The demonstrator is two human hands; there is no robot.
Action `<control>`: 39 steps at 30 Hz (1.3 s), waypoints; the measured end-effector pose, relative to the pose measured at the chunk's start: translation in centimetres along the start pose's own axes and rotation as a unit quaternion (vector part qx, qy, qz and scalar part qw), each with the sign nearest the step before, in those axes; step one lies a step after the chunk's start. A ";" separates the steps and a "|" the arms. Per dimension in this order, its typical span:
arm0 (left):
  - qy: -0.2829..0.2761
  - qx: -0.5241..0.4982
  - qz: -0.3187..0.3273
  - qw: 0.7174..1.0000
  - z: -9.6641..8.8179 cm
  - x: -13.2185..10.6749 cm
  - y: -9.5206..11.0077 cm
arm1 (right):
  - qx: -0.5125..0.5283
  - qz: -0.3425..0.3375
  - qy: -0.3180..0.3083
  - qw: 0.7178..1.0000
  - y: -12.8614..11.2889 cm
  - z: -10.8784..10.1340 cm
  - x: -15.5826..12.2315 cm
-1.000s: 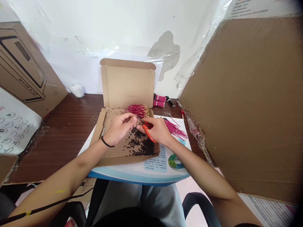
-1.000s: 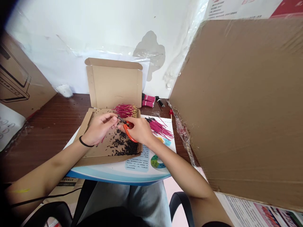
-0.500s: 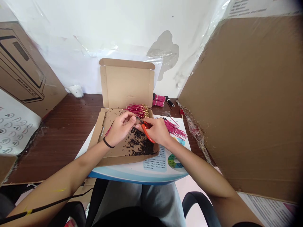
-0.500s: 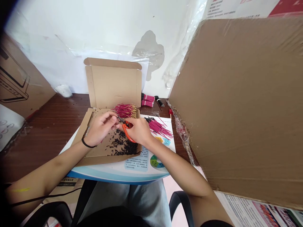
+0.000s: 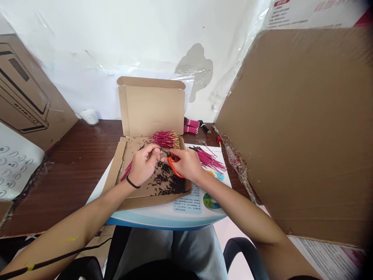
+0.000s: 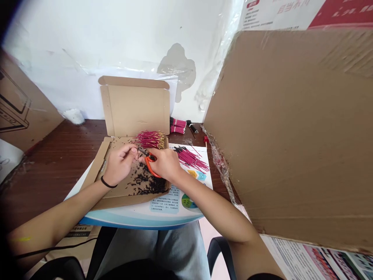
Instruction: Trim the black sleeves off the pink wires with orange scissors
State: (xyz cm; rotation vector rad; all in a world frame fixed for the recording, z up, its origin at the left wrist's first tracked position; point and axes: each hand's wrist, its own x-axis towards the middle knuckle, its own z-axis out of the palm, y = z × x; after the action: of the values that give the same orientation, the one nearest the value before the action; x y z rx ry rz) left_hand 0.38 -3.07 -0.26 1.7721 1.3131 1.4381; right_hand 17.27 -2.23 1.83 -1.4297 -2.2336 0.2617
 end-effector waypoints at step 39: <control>-0.239 -0.301 -0.143 0.912 -0.3 0.7 0.5 | -0.111 -0.240 0.098 0.960 4.4 0.7 1.9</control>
State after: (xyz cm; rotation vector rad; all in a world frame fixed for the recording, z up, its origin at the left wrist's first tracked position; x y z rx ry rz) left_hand 0.28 -2.70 0.60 1.3259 0.7231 1.0035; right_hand 19.79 1.41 -0.05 -0.9171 -2.4069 -0.2859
